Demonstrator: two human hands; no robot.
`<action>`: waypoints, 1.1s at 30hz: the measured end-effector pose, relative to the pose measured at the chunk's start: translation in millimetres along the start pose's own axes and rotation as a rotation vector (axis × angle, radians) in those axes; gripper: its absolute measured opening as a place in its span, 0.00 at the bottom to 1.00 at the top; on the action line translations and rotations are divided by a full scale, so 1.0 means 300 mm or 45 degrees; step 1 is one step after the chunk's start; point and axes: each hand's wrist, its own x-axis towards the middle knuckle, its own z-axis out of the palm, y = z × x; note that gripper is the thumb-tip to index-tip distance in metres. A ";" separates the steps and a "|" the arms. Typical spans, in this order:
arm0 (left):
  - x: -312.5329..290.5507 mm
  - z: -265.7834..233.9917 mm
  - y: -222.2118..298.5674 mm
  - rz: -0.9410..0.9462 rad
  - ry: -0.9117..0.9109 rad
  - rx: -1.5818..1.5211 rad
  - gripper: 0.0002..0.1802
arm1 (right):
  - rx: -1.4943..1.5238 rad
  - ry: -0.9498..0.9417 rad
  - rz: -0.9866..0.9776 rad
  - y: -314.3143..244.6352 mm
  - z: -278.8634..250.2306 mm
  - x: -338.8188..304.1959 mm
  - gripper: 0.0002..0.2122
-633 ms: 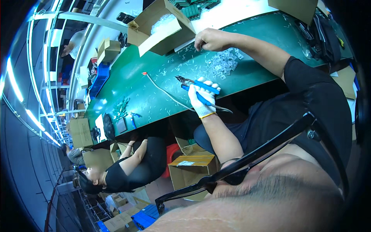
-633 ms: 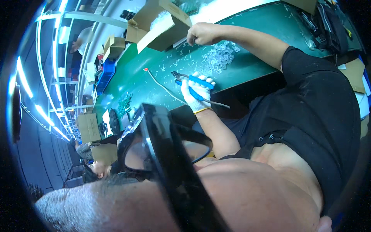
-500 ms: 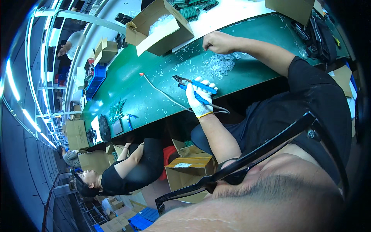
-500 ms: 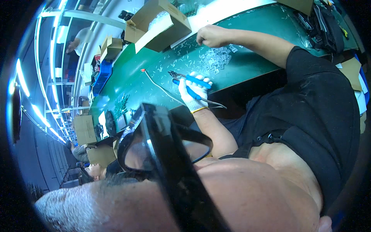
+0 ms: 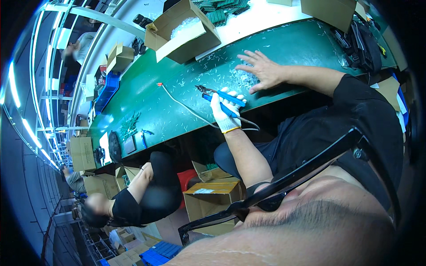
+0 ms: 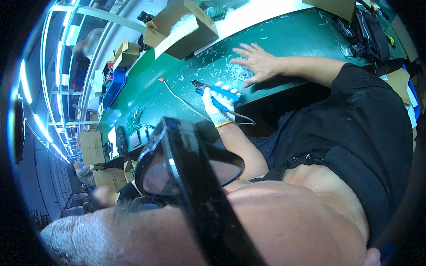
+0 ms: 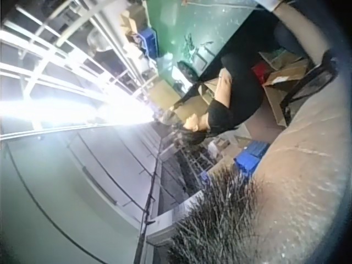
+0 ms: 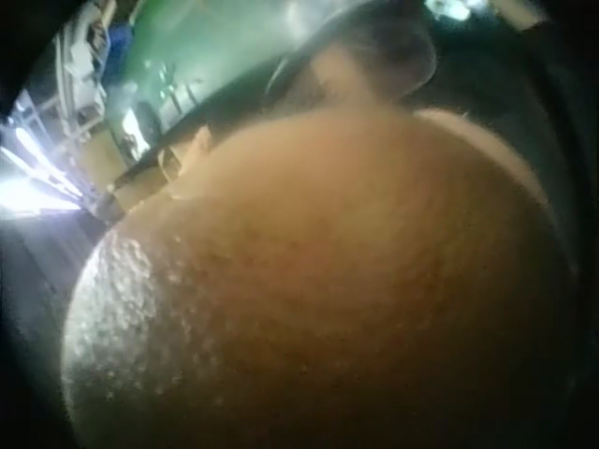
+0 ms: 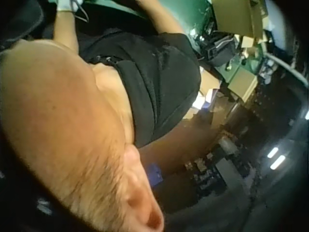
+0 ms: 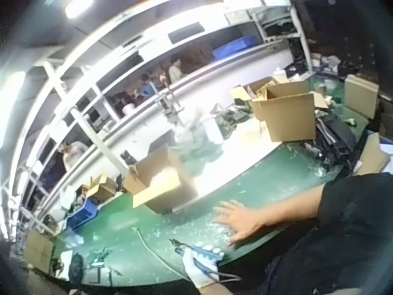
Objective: Use pliers to cut small electronic components from a strip at an assembly line.
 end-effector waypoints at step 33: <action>-0.010 0.002 -0.009 -0.014 0.000 0.055 0.34 | 0.115 0.412 -0.110 0.074 0.023 0.049 0.12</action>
